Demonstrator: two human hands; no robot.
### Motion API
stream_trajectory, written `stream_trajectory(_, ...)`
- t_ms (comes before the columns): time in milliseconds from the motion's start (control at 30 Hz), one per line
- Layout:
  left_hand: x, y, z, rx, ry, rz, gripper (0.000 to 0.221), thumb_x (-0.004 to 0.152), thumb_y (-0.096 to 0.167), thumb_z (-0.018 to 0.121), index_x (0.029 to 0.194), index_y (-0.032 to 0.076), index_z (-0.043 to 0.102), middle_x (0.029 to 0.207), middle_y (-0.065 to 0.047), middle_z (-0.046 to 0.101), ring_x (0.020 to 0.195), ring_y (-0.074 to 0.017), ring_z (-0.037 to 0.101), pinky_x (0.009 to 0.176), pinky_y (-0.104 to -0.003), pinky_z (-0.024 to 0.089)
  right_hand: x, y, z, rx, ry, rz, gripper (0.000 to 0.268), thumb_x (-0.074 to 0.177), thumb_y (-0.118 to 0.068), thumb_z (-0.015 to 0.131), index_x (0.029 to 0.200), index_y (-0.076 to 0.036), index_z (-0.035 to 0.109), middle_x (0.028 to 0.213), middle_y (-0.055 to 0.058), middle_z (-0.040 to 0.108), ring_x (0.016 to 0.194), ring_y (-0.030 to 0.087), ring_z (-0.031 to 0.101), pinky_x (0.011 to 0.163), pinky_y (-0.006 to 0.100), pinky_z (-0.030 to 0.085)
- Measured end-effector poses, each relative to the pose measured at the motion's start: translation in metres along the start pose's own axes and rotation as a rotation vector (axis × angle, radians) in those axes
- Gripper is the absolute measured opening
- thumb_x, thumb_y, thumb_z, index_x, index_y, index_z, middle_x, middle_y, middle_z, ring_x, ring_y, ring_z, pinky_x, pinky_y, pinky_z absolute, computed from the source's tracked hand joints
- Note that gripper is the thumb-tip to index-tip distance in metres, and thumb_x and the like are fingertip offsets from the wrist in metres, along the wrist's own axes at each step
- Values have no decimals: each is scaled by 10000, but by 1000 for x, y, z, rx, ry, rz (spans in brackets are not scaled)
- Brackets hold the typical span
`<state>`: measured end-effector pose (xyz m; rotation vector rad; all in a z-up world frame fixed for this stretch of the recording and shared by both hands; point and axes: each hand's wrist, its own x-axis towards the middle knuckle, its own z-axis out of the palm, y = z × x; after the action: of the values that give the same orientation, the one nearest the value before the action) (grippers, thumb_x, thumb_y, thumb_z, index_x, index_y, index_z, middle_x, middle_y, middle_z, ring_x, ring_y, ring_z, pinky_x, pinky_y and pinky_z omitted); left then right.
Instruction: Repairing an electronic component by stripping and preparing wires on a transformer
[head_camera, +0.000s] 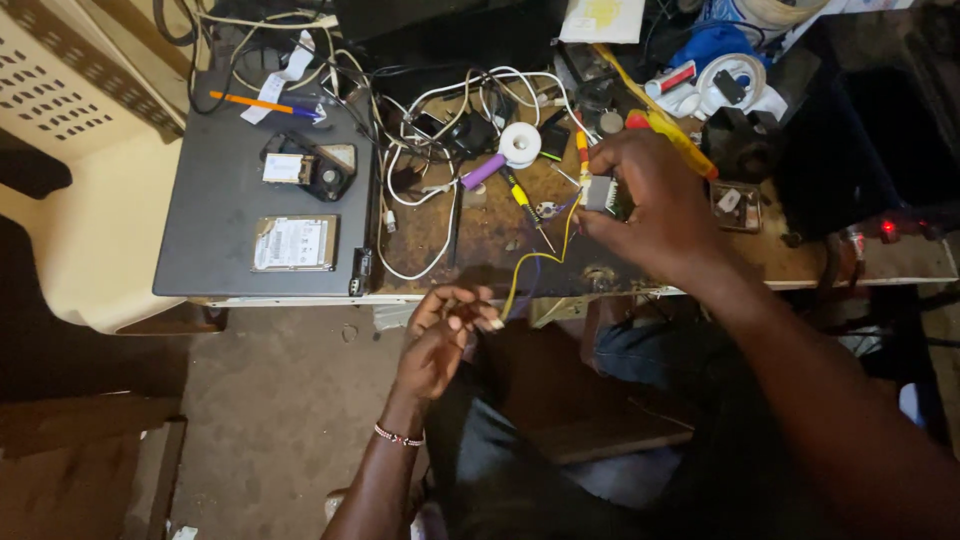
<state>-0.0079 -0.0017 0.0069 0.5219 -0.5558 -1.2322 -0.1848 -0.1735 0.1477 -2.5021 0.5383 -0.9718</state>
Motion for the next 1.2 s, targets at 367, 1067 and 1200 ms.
stream_trajectory(367, -4, -2, -4, 552, 303, 340, 246, 849, 183, 501, 952, -39, 523, 818, -185, 607, 695, -233, 610, 591, -290, 480, 9, -13, 16, 79, -103, -175, 318, 764, -234, 665, 992, -53, 538, 1024, 121, 551, 962, 323, 540, 825, 417, 421)
stream_trajectory(1067, 5, -49, -14, 199, 203, -197, 200, 694, -26, 612, 880, -80, 566, 725, -120, 485, 543, -171, 553, 522, -306, 543, 17, -1, 20, -50, -224, -207, 284, 735, -151, 630, 988, -51, 545, 946, 131, 535, 846, 345, 523, 736, 427, 437)
stream_trajectory(1200, 13, -23, 11, 89, 9, -245, 460, 693, -41, 589, 1135, -68, 465, 981, -239, 529, 644, -172, 586, 618, -330, 562, 23, 15, 16, 56, -226, -34, 300, 765, -133, 618, 1038, -24, 558, 852, 137, 545, 745, 314, 534, 654, 386, 450)
